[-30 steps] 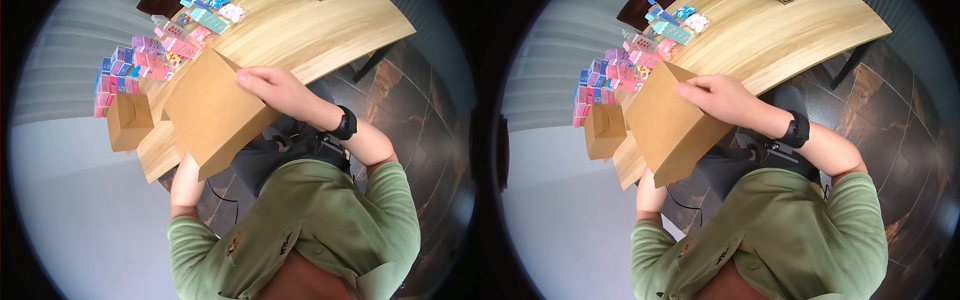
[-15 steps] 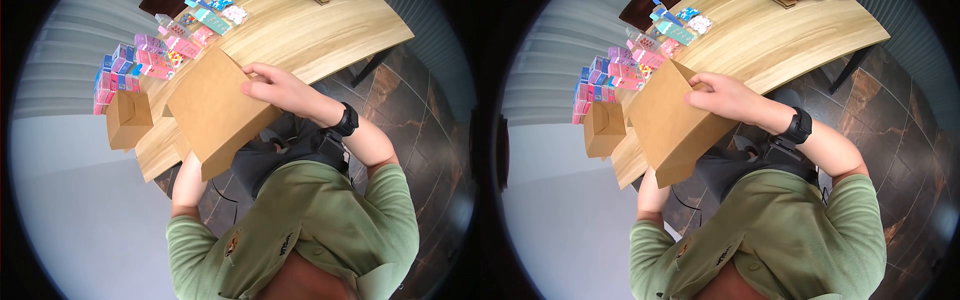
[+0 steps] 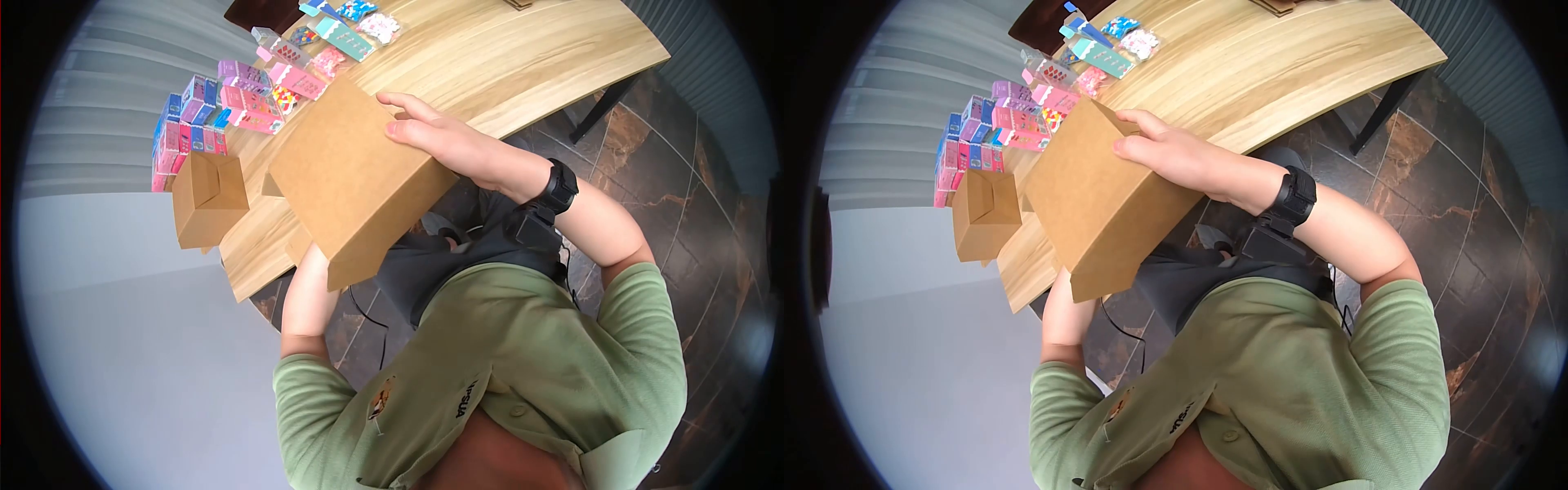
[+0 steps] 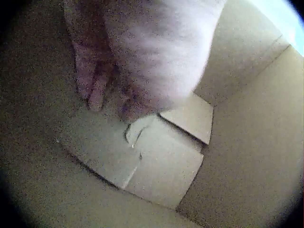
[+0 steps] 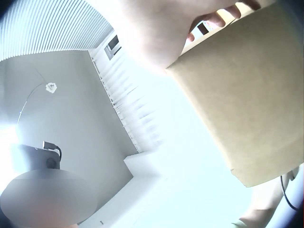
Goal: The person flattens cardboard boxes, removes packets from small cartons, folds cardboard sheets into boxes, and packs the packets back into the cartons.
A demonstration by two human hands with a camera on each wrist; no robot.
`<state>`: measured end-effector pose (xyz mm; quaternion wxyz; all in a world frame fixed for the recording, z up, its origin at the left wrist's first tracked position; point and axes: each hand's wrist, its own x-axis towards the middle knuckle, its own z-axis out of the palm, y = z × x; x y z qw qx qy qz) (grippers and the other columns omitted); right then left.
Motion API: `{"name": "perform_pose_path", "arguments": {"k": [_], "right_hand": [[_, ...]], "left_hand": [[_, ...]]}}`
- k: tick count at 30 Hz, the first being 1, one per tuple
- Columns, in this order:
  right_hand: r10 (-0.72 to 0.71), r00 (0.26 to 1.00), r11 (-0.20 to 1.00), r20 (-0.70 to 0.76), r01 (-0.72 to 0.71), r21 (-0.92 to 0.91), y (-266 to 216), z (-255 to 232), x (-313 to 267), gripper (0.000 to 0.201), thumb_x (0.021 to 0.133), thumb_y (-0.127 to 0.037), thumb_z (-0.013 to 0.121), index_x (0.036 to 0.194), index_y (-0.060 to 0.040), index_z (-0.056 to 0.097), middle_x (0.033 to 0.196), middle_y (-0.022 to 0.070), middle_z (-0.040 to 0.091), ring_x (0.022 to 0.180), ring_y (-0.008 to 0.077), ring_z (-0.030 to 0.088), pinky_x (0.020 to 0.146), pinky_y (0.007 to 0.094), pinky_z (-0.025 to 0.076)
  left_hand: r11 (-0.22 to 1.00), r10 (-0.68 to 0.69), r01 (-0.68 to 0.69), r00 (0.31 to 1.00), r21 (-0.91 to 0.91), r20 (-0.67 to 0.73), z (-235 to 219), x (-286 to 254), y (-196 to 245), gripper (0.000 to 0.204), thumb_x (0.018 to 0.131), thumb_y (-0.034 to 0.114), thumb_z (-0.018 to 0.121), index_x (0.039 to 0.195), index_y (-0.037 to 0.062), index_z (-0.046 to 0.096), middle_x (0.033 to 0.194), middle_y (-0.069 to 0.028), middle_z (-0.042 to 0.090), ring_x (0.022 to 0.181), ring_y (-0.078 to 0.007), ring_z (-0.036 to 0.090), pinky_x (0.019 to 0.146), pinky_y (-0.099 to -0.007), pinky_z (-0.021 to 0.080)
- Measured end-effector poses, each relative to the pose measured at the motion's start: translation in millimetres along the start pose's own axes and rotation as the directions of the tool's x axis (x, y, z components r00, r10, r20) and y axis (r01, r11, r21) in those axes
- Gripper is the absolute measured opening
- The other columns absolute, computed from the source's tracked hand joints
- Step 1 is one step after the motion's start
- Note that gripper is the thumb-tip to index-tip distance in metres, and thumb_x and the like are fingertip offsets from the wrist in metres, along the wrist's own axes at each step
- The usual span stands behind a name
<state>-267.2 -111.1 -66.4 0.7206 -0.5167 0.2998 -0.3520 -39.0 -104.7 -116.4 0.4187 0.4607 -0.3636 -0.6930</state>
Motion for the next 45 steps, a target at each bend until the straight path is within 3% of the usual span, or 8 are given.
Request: {"name": "perform_pose_path", "arguments": {"k": [13, 19, 23, 26, 27, 32, 36, 45], "right_hand": [[-0.016, 0.997, 0.990, -0.079, 0.027, 0.135, 15, 17, -1, 0.070, 0.103, -0.034, 0.045, 0.160, -0.0025, 0.018, 0.163, 0.0125, 0.027, 0.149, 0.0203, 0.026, 0.119, 0.0319, 0.021], [-0.259, 0.957, 0.966, -0.128, 0.257, -0.033, 28, 20, 5, 0.068, 0.100, -0.025, 0.047, 0.158, -0.0010, 0.021, 0.159, 0.0180, 0.033, 0.148, 0.0245, 0.030, 0.118, 0.0313, 0.025], [-0.292, 0.951, 0.956, -0.103, 0.291, -0.026, 20, 22, 8, 0.067, 0.098, -0.018, 0.045, 0.158, -0.0007, 0.021, 0.158, 0.0185, 0.034, 0.147, 0.0255, 0.031, 0.117, 0.0329, 0.026], [-0.338, 0.940, 0.941, -0.051, 0.338, -0.009, 37, 37, 21, 0.066, 0.098, -0.015, 0.044, 0.158, -0.0004, 0.020, 0.157, 0.0193, 0.035, 0.146, 0.0265, 0.033, 0.117, 0.0340, 0.027], [-0.327, 0.944, 0.945, -0.047, 0.327, 0.000, 40, 49, 21, 0.065, 0.099, -0.018, 0.045, 0.157, 0.0008, 0.021, 0.157, 0.0198, 0.035, 0.146, 0.0270, 0.033, 0.117, 0.0342, 0.027], [-0.206, 0.976, 0.976, 0.072, 0.199, 0.090, 58, 101, 30, 0.060, 0.107, -0.033, 0.038, 0.157, -0.0045, 0.024, 0.158, 0.0190, 0.032, 0.148, 0.0261, 0.028, 0.119, 0.0396, 0.023], [0.007, 0.989, 0.999, 0.146, -0.014, 0.046, 84, 85, 37, 0.061, 0.106, -0.055, 0.029, 0.156, -0.0203, 0.033, 0.161, 0.0164, 0.030, 0.151, 0.0296, 0.024, 0.118, 0.0517, 0.021], [0.006, 0.990, 0.955, -0.140, 0.036, 0.293, 104, -17, 49, 0.039, 0.108, -0.027, 0.046, 0.128, 0.0033, 0.058, 0.129, 0.0136, 0.061, 0.126, 0.0210, 0.056, 0.107, 0.0363, 0.047]], "left_hand": [[0.993, -0.029, 0.028, 1.000, 0.117, 0.011, -5, 11, 20, 0.035, 0.107, 0.020, 0.047, 0.135, 0.0027, 0.058, 0.120, -0.0079, 0.069, 0.099, -0.0158, 0.068, 0.084, -0.0277, 0.055], [0.626, -0.273, 0.192, 0.962, 0.756, -0.018, -13, -26, 75, 0.035, 0.107, 0.020, 0.047, 0.135, 0.0026, 0.058, 0.119, -0.0078, 0.069, 0.098, -0.0157, 0.068, 0.083, -0.0275, 0.055], [0.587, 0.120, 0.252, 0.913, 0.769, -0.390, -49, -105, 96, 0.032, 0.105, 0.018, 0.049, 0.130, 0.0015, 0.061, 0.113, -0.0081, 0.071, 0.092, -0.0146, 0.068, 0.078, -0.0267, 0.055], [0.445, 0.660, 0.169, 0.601, 0.879, -0.450, -13, -163, 95, 0.029, 0.105, 0.014, 0.050, 0.125, -0.0014, 0.062, 0.106, -0.0069, 0.070, 0.089, -0.0092, 0.062, 0.081, -0.0262, 0.051], [0.365, 0.766, 0.077, 0.541, 0.928, -0.347, 1, -169, 86, 0.025, 0.099, 0.010, 0.057, 0.120, 0.0006, 0.065, 0.111, -0.0124, 0.072, 0.096, -0.0189, 0.070, 0.084, -0.0325, 0.055], [-0.159, 0.647, 0.224, 0.759, 0.961, -0.070, 50, -148, 41, 0.072, 0.087, 0.036, 0.072, 0.144, -0.0007, 0.046, 0.147, -0.0330, 0.042, 0.140, -0.0473, 0.038, 0.115, -0.0563, 0.029], [-0.139, 0.737, 0.412, 0.651, 0.901, -0.184, -5, -155, 42, 0.066, 0.088, 0.034, 0.065, 0.144, 0.0019, 0.048, 0.148, -0.0301, 0.043, 0.140, -0.0445, 0.039, 0.116, -0.0575, 0.029], [-0.004, 0.709, 0.589, 0.571, 0.808, -0.413, -174, -217, 71, 0.064, 0.084, 0.017, 0.050, 0.147, 0.0022, 0.044, 0.153, -0.0246, 0.041, 0.143, -0.0396, 0.037, 0.117, -0.0501, 0.031]]}}
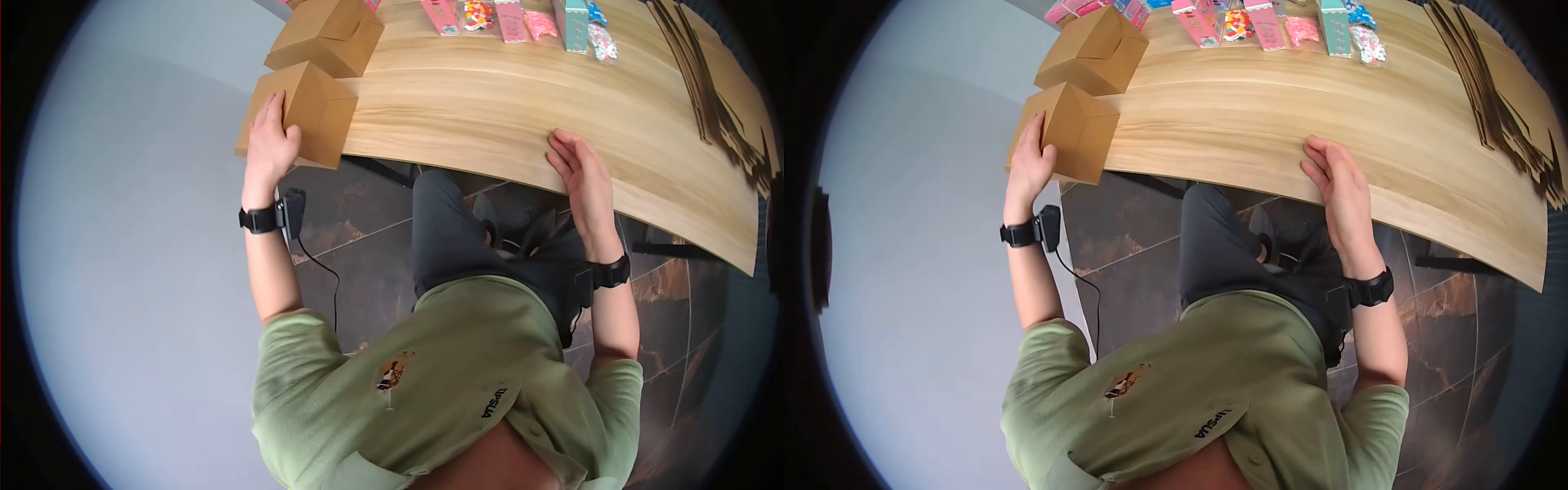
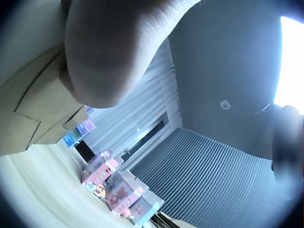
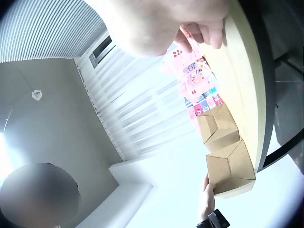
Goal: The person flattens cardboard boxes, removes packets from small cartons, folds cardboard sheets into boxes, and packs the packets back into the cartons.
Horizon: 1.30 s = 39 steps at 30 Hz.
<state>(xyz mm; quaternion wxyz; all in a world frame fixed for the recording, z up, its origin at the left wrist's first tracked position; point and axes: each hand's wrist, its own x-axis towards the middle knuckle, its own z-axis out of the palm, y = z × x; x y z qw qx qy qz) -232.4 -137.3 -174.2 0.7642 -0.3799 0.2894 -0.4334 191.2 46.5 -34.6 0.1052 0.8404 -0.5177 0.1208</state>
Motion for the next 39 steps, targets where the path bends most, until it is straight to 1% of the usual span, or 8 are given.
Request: {"name": "perform_pose_path", "arguments": {"k": [6, 12, 18, 23, 25, 27, 32, 39], "right_hand": [[-0.037, 0.999, 0.999, 0.004, 0.037, 0.001, 1, -2, -3, 0.030, 0.106, -0.019, 0.050, 0.124, 0.0027, 0.061, 0.129, 0.0119, 0.061, 0.126, 0.0211, 0.056, 0.108, 0.0351, 0.047], [-0.045, 0.997, 0.999, 0.056, 0.045, 0.010, 0, -8, -5, 0.025, 0.105, -0.013, 0.052, 0.122, 0.0008, 0.062, 0.128, 0.0109, 0.062, 0.125, 0.0211, 0.058, 0.107, 0.0355, 0.048], [-0.146, 0.989, 0.968, -0.037, 0.135, -0.213, -31, -32, -18, 0.024, 0.104, -0.015, 0.054, 0.118, -0.0002, 0.066, 0.115, 0.0083, 0.068, 0.110, 0.0166, 0.064, 0.092, 0.0310, 0.054], [-0.679, 0.718, 0.409, -0.155, 0.193, -0.892, -163, -101, -4, 0.024, 0.095, -0.017, 0.061, 0.112, -0.0032, 0.070, 0.091, 0.0059, 0.073, 0.084, 0.0150, 0.069, 0.080, 0.0276, 0.053], [-0.885, 0.464, -0.021, 0.050, 0.068, -0.997, -207, -137, 27, 0.029, 0.091, -0.022, 0.062, 0.112, -0.0043, 0.071, 0.093, 0.0123, 0.074, 0.079, 0.0257, 0.070, 0.080, 0.0346, 0.055], [-0.892, 0.451, -0.123, -0.002, -0.247, -0.961, -254, -182, 47, 0.040, 0.087, -0.030, 0.063, 0.119, -0.0060, 0.068, 0.108, 0.0192, 0.071, 0.097, 0.0364, 0.066, 0.090, 0.0451, 0.052], [-0.771, 0.476, -0.082, -0.424, -0.734, -0.675, -293, -210, 71, 0.064, 0.084, -0.049, 0.067, 0.134, -0.0098, 0.057, 0.132, 0.0214, 0.061, 0.126, 0.0445, 0.050, 0.103, 0.0526, 0.042], [-0.735, 0.459, 0.021, -0.499, -0.720, -0.693, -303, -205, 73, 0.067, 0.081, -0.046, 0.073, 0.136, -0.0105, 0.054, 0.130, 0.0183, 0.064, 0.128, 0.0417, 0.051, 0.103, 0.0484, 0.043]], "left_hand": [[0.992, -0.048, 0.052, 0.998, -0.118, 0.041, 15, 54, -21, 0.070, 0.089, 0.035, 0.056, 0.152, 0.0106, 0.038, 0.157, -0.0234, 0.035, 0.144, -0.0417, 0.034, 0.116, -0.0599, 0.028], [0.906, -0.362, 0.337, 0.930, 0.257, 0.060, 13, 111, 48, 0.087, 0.087, 0.071, 0.052, 0.158, 0.0278, 0.028, 0.165, -0.0183, 0.018, 0.145, -0.0514, 0.027, 0.103, -0.0825, 0.021], [0.944, -0.292, 0.272, 0.952, 0.186, 0.093, 80, 158, -2, 0.074, 0.094, 0.066, 0.044, 0.154, 0.0232, 0.035, 0.152, -0.0215, 0.043, 0.138, -0.0520, 0.038, 0.100, -0.0794, 0.031], [0.892, -0.224, 0.256, 0.966, 0.373, -0.129, 59, 136, 27, 0.061, 0.097, 0.054, 0.052, 0.149, 0.0240, 0.041, 0.145, -0.0154, 0.051, 0.120, -0.0489, 0.056, 0.091, -0.0664, 0.048], [0.907, -0.193, 0.229, 0.972, 0.355, -0.133, 71, 147, 27, 0.057, 0.097, 0.051, 0.054, 0.146, 0.0229, 0.044, 0.142, -0.0135, 0.053, 0.115, -0.0483, 0.059, 0.088, -0.0641, 0.050], [0.908, -0.170, 0.212, 0.975, 0.362, -0.145, 75, 148, 21, 0.055, 0.096, 0.048, 0.057, 0.143, 0.0214, 0.047, 0.139, -0.0122, 0.056, 0.112, -0.0475, 0.061, 0.085, -0.0619, 0.052], [0.871, -0.203, 0.256, 0.965, 0.419, -0.169, 71, 148, 41, 0.052, 0.094, 0.043, 0.063, 0.137, 0.0168, 0.051, 0.126, -0.0108, 0.064, 0.106, -0.0436, 0.065, 0.080, -0.0545, 0.056], [0.860, -0.057, 0.195, 0.955, 0.471, -0.291, 80, 148, 35, 0.047, 0.089, 0.039, 0.070, 0.126, 0.0135, 0.059, 0.111, -0.0108, 0.069, 0.088, -0.0373, 0.070, 0.076, -0.0436, 0.058]]}}
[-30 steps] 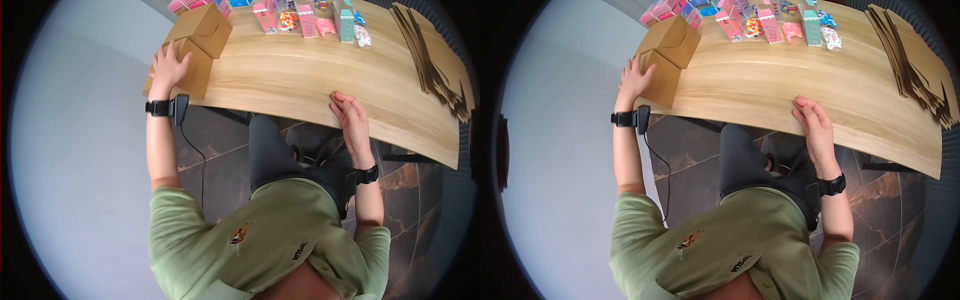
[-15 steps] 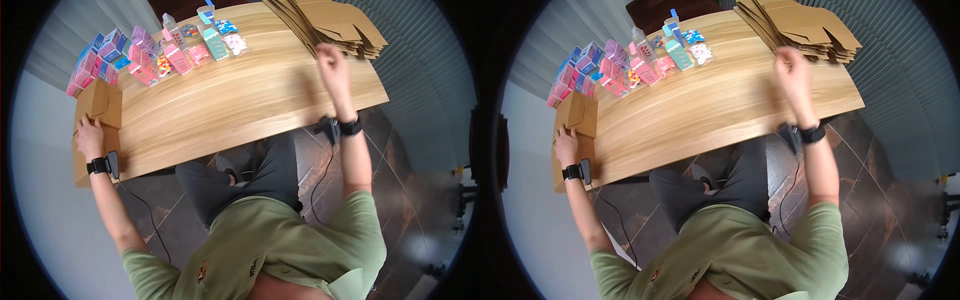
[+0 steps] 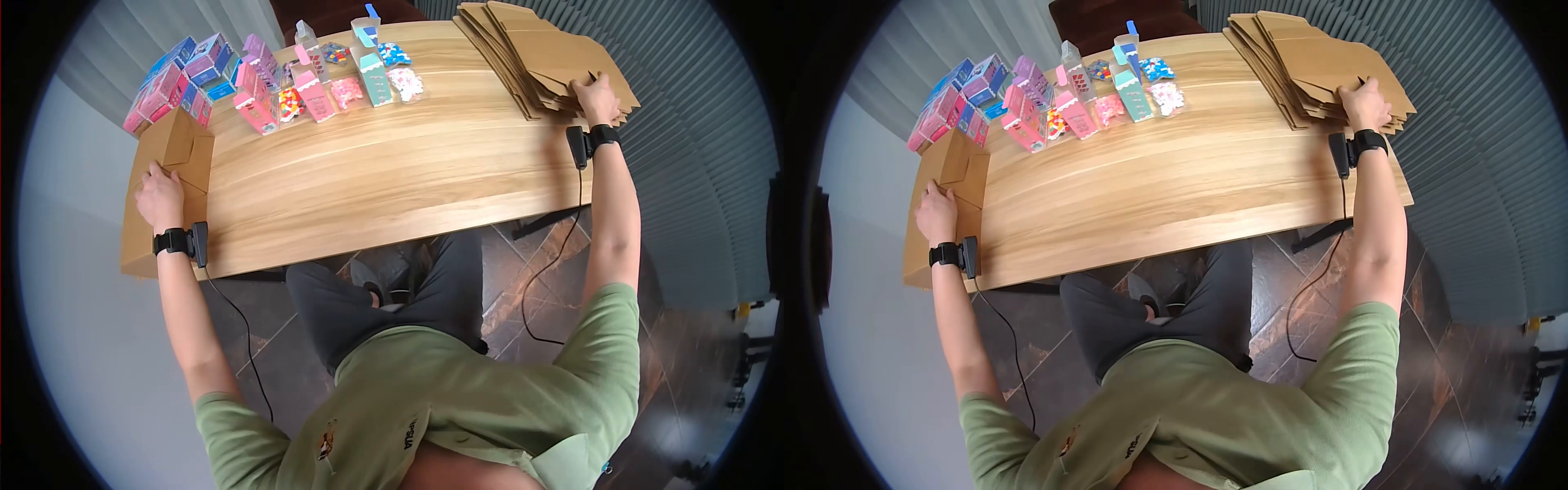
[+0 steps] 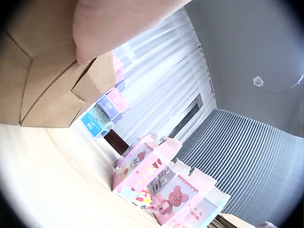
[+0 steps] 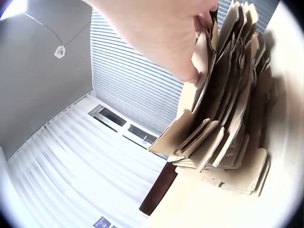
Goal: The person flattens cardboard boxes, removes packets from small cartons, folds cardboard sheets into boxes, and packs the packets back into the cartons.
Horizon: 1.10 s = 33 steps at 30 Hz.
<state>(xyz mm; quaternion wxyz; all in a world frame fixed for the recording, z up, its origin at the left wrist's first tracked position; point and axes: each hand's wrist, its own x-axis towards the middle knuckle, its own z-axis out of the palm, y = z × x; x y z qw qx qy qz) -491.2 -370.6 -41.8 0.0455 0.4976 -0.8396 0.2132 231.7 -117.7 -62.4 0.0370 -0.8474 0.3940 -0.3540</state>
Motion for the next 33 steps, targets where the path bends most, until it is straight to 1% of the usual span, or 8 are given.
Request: {"name": "perform_pose_path", "arguments": {"k": [7, 11, 14, 19, 25, 28, 30, 33], "right_hand": [[0.179, 0.955, 0.791, -0.236, 0.004, 0.612, 10, -3, 0, 0.047, 0.079, -0.031, 0.083, 0.115, -0.0028, 0.069, 0.109, 0.0139, 0.073, 0.101, 0.0263, 0.070, 0.091, 0.0352, 0.052], [0.084, 0.990, 0.349, -0.113, 0.077, 0.934, 55, -8, -28, 0.036, 0.088, -0.018, 0.075, 0.118, 0.0014, 0.067, 0.099, 0.0084, 0.072, 0.093, 0.0163, 0.067, 0.083, 0.0295, 0.054], [0.065, 0.997, 0.052, -0.046, 0.043, 0.998, 89, -22, -91, 0.027, 0.097, -0.012, 0.066, 0.120, 0.0029, 0.064, 0.105, 0.0075, 0.069, 0.098, 0.0162, 0.065, 0.083, 0.0289, 0.054], [-0.052, 0.998, -0.050, 0.045, -0.048, 0.998, 152, -25, -195, 0.024, 0.103, -0.011, 0.057, 0.124, 0.0016, 0.059, 0.119, 0.0104, 0.066, 0.109, 0.0178, 0.063, 0.100, 0.0336, 0.050], [-0.167, 0.949, -0.041, 0.268, -0.278, 0.960, 141, -46, -294, 0.014, 0.102, -0.009, 0.058, 0.112, -0.0006, 0.059, 0.104, 0.0064, 0.068, 0.098, 0.0131, 0.063, 0.091, 0.0283, 0.049], [-0.287, 0.893, 0.018, 0.347, -0.357, 0.934, 146, -46, -311, 0.013, 0.100, -0.007, 0.059, 0.112, -0.0014, 0.059, 0.102, 0.0051, 0.067, 0.094, 0.0120, 0.062, 0.088, 0.0270, 0.048], [-0.349, 0.863, 0.039, 0.365, -0.376, 0.926, 135, -49, -317, 0.012, 0.100, -0.006, 0.059, 0.111, -0.0018, 0.059, 0.102, 0.0049, 0.067, 0.093, 0.0117, 0.062, 0.088, 0.0268, 0.047], [-0.473, 0.797, 0.066, 0.374, -0.391, 0.918, 117, -46, -326, 0.011, 0.099, -0.004, 0.059, 0.109, -0.0019, 0.059, 0.102, 0.0047, 0.067, 0.093, 0.0109, 0.061, 0.086, 0.0259, 0.047]], "left_hand": [[0.999, 0.014, -0.013, 0.999, 0.030, -0.040, 4, -1, 0, 0.044, 0.090, 0.038, 0.067, 0.126, 0.0127, 0.060, 0.107, -0.0100, 0.070, 0.084, -0.0330, 0.070, 0.075, -0.0415, 0.057], [1.000, 0.002, -0.001, 0.998, 0.018, -0.062, 0, -3, 3, 0.044, 0.089, 0.038, 0.067, 0.124, 0.0122, 0.062, 0.106, -0.0101, 0.070, 0.083, -0.0323, 0.070, 0.075, -0.0415, 0.057], [1.000, 0.007, -0.006, 0.998, 0.015, -0.059, 3, -3, 4, 0.044, 0.088, 0.039, 0.068, 0.122, 0.0120, 0.063, 0.106, -0.0116, 0.069, 0.083, -0.0341, 0.070, 0.074, -0.0421, 0.057], [0.999, -0.042, 0.042, 0.999, -0.003, 0.004, -6, -4, 8, 0.046, 0.088, 0.038, 0.067, 0.125, 0.0122, 0.062, 0.113, -0.0152, 0.068, 0.089, -0.0362, 0.070, 0.079, -0.0432, 0.057], [0.903, 0.102, -0.352, 0.731, -0.245, -0.675, -70, -8, 30, 0.042, 0.090, 0.020, 0.063, 0.131, 0.0100, 0.061, 0.129, -0.0187, 0.062, 0.103, -0.0386, 0.064, 0.090, -0.0467, 0.053], [0.610, 0.154, -0.468, 0.862, -0.640, -0.484, -126, -49, 65, 0.032, 0.092, 0.013, 0.061, 0.124, 0.0062, 0.064, 0.124, -0.0151, 0.064, 0.097, -0.0312, 0.066, 0.085, -0.0421, 0.055], [0.343, 0.281, -0.226, 0.951, -0.912, -0.130, -150, -81, 87, 0.026, 0.099, 0.012, 0.058, 0.124, 0.0049, 0.064, 0.108, -0.0115, 0.067, 0.094, -0.0173, 0.067, 0.083, -0.0314, 0.054], [0.212, 0.630, 0.023, 0.761, -0.977, 0.155, -150, -105, 109, 0.022, 0.101, 0.012, 0.058, 0.119, 0.0018, 0.065, 0.095, -0.0029, 0.067, 0.083, -0.0091, 0.062, 0.077, -0.0254, 0.053]]}}
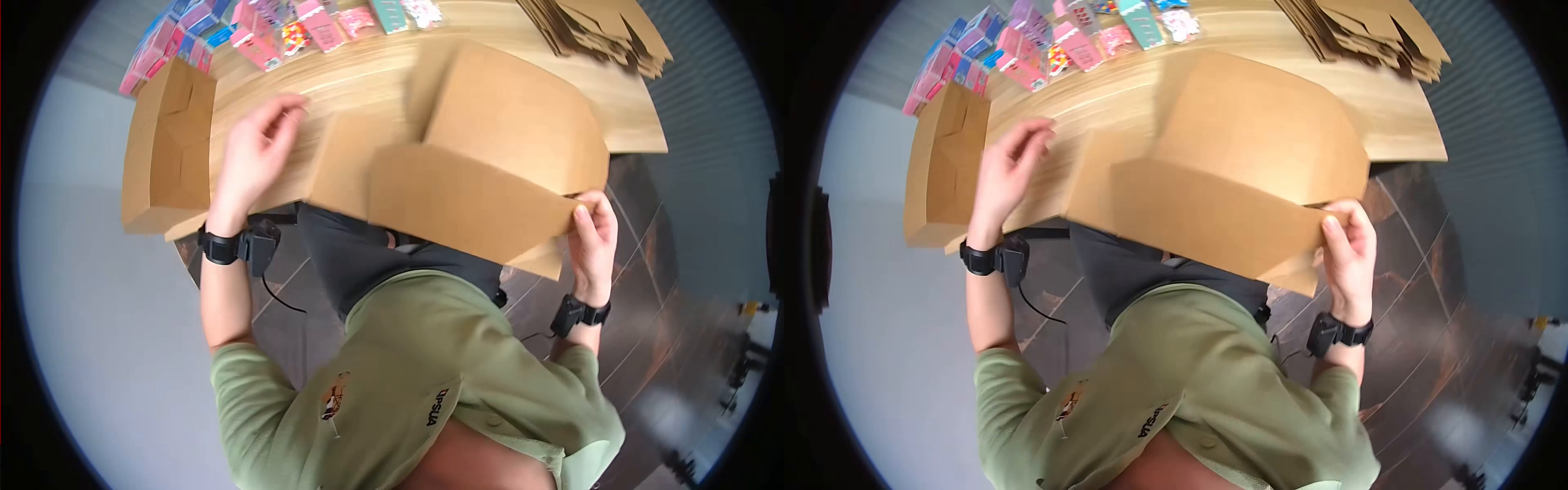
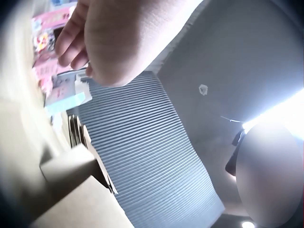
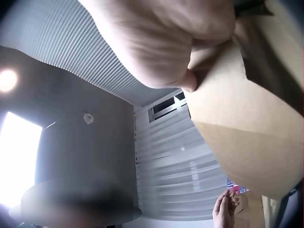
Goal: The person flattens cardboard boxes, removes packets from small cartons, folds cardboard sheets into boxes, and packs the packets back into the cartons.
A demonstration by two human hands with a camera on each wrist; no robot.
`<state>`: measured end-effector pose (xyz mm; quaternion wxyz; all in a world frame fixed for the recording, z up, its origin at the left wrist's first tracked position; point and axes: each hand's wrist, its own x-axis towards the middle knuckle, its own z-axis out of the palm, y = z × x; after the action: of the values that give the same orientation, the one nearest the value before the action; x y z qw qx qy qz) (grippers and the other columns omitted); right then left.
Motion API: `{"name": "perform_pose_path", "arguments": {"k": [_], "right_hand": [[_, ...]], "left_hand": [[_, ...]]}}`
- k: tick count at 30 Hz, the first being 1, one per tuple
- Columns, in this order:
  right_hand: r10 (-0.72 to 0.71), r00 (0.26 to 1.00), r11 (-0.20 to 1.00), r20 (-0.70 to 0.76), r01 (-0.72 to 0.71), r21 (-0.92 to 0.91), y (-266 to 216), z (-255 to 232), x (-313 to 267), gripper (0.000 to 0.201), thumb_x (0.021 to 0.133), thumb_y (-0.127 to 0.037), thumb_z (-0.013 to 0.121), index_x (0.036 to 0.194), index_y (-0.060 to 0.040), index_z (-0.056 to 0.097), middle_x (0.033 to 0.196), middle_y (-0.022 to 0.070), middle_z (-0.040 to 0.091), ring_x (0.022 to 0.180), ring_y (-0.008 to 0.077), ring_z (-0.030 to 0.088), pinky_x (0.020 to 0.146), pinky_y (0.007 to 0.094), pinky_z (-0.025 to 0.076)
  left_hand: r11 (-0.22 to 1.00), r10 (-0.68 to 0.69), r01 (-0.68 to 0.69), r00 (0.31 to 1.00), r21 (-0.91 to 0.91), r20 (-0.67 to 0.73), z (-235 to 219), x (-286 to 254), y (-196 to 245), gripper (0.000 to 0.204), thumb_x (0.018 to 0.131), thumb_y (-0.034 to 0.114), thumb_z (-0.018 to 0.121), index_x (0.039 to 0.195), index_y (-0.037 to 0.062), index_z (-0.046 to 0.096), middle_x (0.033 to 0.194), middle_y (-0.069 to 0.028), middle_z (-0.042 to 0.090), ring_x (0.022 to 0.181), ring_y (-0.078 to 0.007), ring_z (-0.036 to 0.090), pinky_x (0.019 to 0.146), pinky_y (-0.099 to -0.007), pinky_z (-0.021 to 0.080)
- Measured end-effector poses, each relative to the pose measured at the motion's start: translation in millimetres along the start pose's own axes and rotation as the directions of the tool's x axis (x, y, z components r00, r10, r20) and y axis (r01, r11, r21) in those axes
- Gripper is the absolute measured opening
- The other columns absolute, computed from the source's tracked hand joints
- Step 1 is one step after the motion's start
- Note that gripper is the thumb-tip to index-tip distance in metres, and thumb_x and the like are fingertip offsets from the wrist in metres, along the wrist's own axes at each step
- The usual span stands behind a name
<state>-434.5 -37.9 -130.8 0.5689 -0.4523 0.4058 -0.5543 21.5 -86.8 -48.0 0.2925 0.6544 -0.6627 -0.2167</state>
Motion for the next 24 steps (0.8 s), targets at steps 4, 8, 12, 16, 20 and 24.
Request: {"name": "perform_pose_path", "arguments": {"k": [4, 8, 12, 16, 20, 24], "right_hand": [[0.083, 0.978, 0.992, 0.190, -0.063, -0.105, -5, 10, 4, 0.010, 0.097, -0.001, 0.058, 0.106, -0.0025, 0.061, 0.099, 0.0058, 0.068, 0.093, 0.0110, 0.061, 0.084, 0.0274, 0.048], [-0.305, 0.844, 0.901, 0.441, 0.406, -0.154, -24, 56, 32, 0.008, 0.093, 0.000, 0.060, 0.098, -0.0041, 0.064, 0.097, 0.0074, 0.071, 0.093, 0.0201, 0.065, 0.093, 0.0345, 0.047], [-0.505, 0.627, 0.686, 0.593, 0.709, -0.166, -35, 88, 56, 0.007, 0.089, 0.002, 0.063, 0.091, -0.0042, 0.065, 0.096, 0.0083, 0.072, 0.096, 0.0273, 0.065, 0.101, 0.0417, 0.045], [-0.520, 0.648, 0.674, 0.557, 0.712, -0.199, -26, 103, 57, 0.007, 0.087, 0.003, 0.067, 0.092, -0.0024, 0.066, 0.097, 0.0093, 0.072, 0.098, 0.0270, 0.066, 0.101, 0.0398, 0.046], [-0.256, 0.890, 0.958, 0.377, 0.284, -0.022, 6, 103, 34, 0.015, 0.084, 0.007, 0.064, 0.095, -0.0026, 0.069, 0.100, 0.0092, 0.070, 0.101, 0.0258, 0.065, 0.095, 0.0332, 0.047], [-0.169, 0.843, 0.964, 0.511, 0.249, -0.091, 10, 83, 24, 0.028, 0.074, 0.008, 0.055, 0.096, -0.0027, 0.069, 0.104, 0.0093, 0.068, 0.103, 0.0285, 0.061, 0.099, 0.0359, 0.043]], "left_hand": [[0.983, -0.047, 0.135, 0.845, -0.127, 0.532, 23, -3, -9, 0.025, 0.099, 0.014, 0.063, 0.121, 0.0017, 0.064, 0.103, -0.0042, 0.069, 0.091, -0.0102, 0.063, 0.084, -0.0284, 0.052], [0.987, 0.157, -0.143, 0.786, -0.071, 0.598, 32, -4, -47, 0.026, 0.097, 0.015, 0.065, 0.118, 0.0013, 0.065, 0.094, -0.0044, 0.069, 0.084, -0.0096, 0.063, 0.077, -0.0274, 0.052], [0.981, 0.189, -0.129, 0.800, -0.144, 0.569, 44, -12, -50, 0.026, 0.097, 0.016, 0.065, 0.118, 0.0012, 0.065, 0.094, -0.0044, 0.069, 0.084, -0.0096, 0.063, 0.077, -0.0274, 0.052], [0.973, 0.207, -0.120, 0.826, -0.195, 0.524, 62, -8, -43, 0.026, 0.097, 0.016, 0.065, 0.119, 0.0012, 0.065, 0.094, -0.0045, 0.069, 0.084, -0.0096, 0.063, 0.077, -0.0273, 0.053], [0.968, 0.214, -0.113, 0.838, -0.223, 0.502, 71, -6, -39, 0.027, 0.097, 0.016, 0.065, 0.119, 0.0011, 0.064, 0.095, -0.0046, 0.069, 0.084, -0.0096, 0.063, 0.077, -0.0273, 0.053], [0.969, 0.204, -0.103, 0.847, -0.225, 0.490, 69, -19, -37, 0.027, 0.097, 0.016, 0.065, 0.119, 0.0011, 0.064, 0.095, -0.0047, 0.069, 0.084, -0.0096, 0.063, 0.077, -0.0273, 0.053]]}}
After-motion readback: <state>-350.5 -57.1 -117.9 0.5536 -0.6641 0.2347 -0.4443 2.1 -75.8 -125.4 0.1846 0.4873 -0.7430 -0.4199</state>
